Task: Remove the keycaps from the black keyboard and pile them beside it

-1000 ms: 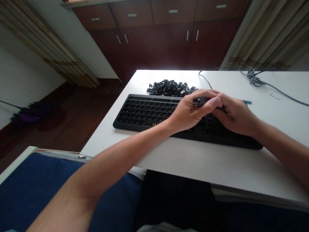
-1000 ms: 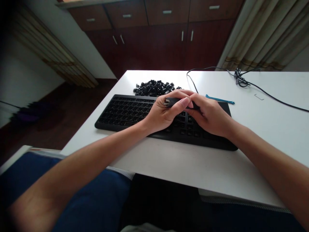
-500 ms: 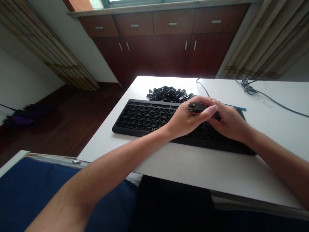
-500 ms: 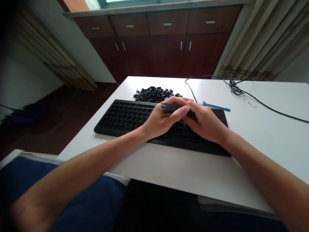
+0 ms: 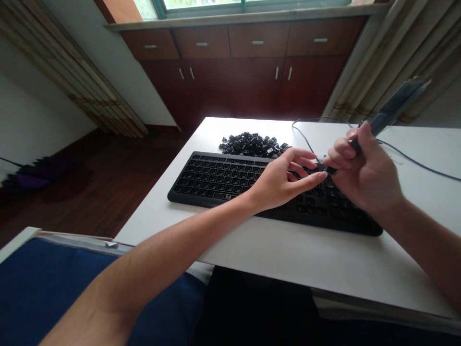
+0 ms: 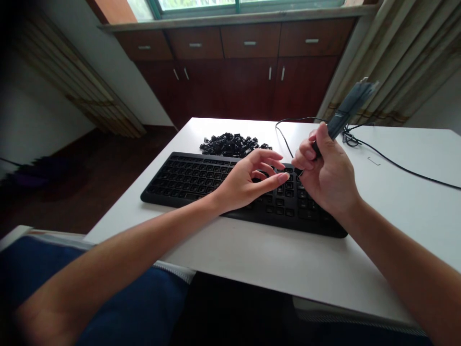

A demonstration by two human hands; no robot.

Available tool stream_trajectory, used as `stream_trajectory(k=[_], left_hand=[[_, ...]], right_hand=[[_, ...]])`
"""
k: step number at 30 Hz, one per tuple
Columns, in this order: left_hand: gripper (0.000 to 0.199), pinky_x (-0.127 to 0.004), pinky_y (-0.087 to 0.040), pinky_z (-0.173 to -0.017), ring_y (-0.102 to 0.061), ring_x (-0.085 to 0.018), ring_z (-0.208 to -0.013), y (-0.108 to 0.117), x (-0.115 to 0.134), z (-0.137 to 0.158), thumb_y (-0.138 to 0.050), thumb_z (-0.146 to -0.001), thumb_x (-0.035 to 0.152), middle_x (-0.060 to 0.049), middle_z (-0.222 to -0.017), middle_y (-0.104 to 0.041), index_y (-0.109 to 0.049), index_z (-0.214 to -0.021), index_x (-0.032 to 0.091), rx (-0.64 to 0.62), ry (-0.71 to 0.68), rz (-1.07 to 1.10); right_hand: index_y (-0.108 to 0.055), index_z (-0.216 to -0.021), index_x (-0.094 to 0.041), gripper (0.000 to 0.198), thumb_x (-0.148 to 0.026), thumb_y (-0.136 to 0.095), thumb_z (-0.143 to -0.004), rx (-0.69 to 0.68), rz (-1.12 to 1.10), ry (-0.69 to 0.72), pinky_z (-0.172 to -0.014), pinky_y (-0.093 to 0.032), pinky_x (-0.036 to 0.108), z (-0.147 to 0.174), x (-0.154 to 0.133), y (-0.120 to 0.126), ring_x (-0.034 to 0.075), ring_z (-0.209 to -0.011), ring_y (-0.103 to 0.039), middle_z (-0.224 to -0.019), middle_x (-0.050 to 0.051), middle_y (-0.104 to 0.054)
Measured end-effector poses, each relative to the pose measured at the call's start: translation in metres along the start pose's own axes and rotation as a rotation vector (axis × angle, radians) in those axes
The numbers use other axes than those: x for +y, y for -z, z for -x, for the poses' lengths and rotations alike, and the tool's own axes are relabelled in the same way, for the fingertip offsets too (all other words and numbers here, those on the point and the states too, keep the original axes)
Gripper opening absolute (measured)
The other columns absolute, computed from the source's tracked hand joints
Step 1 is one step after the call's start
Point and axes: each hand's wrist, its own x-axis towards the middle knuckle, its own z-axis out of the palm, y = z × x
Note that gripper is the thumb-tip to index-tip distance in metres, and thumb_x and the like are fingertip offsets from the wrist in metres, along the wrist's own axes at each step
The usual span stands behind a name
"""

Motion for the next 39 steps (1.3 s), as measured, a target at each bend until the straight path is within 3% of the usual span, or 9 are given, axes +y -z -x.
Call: stream_trajectory(k=[3,8,16,25,32,39], left_hand=[[0.04,-0.023,-0.051,-0.069,-0.064,-0.012,-0.078,0.0,-0.002,0.001,-0.076,-0.085,0.041,-0.005,-0.092,-0.071,-0.057,-0.111,0.017,-0.073,-0.004,0.001],[0.035,-0.023,-0.05,-0.068,-0.064,-0.011,-0.076,0.001,-0.005,0.001,-0.078,-0.083,0.038,-0.003,-0.085,-0.068,-0.054,-0.097,0.017,-0.067,-0.036,-0.015],[0.028,-0.021,-0.052,-0.067,-0.063,-0.009,-0.073,-0.002,-0.002,0.003,-0.075,-0.082,0.027,-0.004,-0.09,-0.068,-0.055,-0.099,0.017,-0.018,-0.035,-0.043],[0.034,-0.023,-0.056,-0.072,-0.066,-0.013,-0.082,-0.001,-0.001,0.002,-0.08,-0.079,0.035,-0.004,-0.09,-0.069,-0.058,-0.095,0.016,0.004,-0.034,-0.049],[0.027,-0.022,-0.056,-0.071,-0.065,-0.011,-0.076,-0.004,-0.003,0.003,-0.078,-0.081,0.025,-0.004,-0.088,-0.069,-0.06,-0.099,0.015,0.018,-0.065,-0.013],[0.021,-0.024,-0.057,-0.078,-0.066,-0.01,-0.08,-0.002,-0.005,0.003,-0.072,-0.086,0.021,-0.003,-0.092,-0.069,-0.064,-0.104,0.016,-0.014,-0.098,-0.001]], right_hand=[[-0.06,-0.075,-0.024,0.026,-0.037,-0.061,-0.097,0.029,-0.116,-0.059,-0.052,-0.046,0.022,0.012,-0.002,-0.015,0.011,-0.052,-0.032,-0.064,-0.005,-0.034],[-0.061,-0.075,-0.023,0.026,-0.04,-0.064,-0.094,-0.006,-0.142,-0.14,-0.05,-0.045,0.022,0.021,0.006,-0.02,0.01,-0.052,-0.035,-0.064,-0.005,-0.038],[-0.061,-0.078,-0.023,0.027,-0.042,-0.06,-0.097,-0.031,-0.194,-0.151,-0.064,-0.054,0.024,0.017,0.008,-0.011,0.012,-0.064,-0.052,-0.073,-0.003,-0.05],[-0.061,-0.078,-0.025,0.027,-0.044,-0.058,-0.098,-0.023,-0.201,-0.168,-0.066,-0.055,0.024,0.018,0.01,-0.011,0.012,-0.067,-0.053,-0.075,-0.003,-0.05],[-0.062,-0.08,-0.025,0.03,-0.046,-0.054,-0.1,-0.034,-0.209,-0.146,-0.073,-0.058,0.025,0.019,0.005,-0.013,0.012,-0.073,-0.059,-0.079,-0.002,-0.057],[-0.062,-0.075,-0.026,0.026,-0.046,-0.067,-0.091,0.041,-0.167,-0.081,-0.074,-0.059,0.029,0.014,0.003,-0.012,0.016,-0.081,-0.066,-0.079,-0.002,-0.063]])
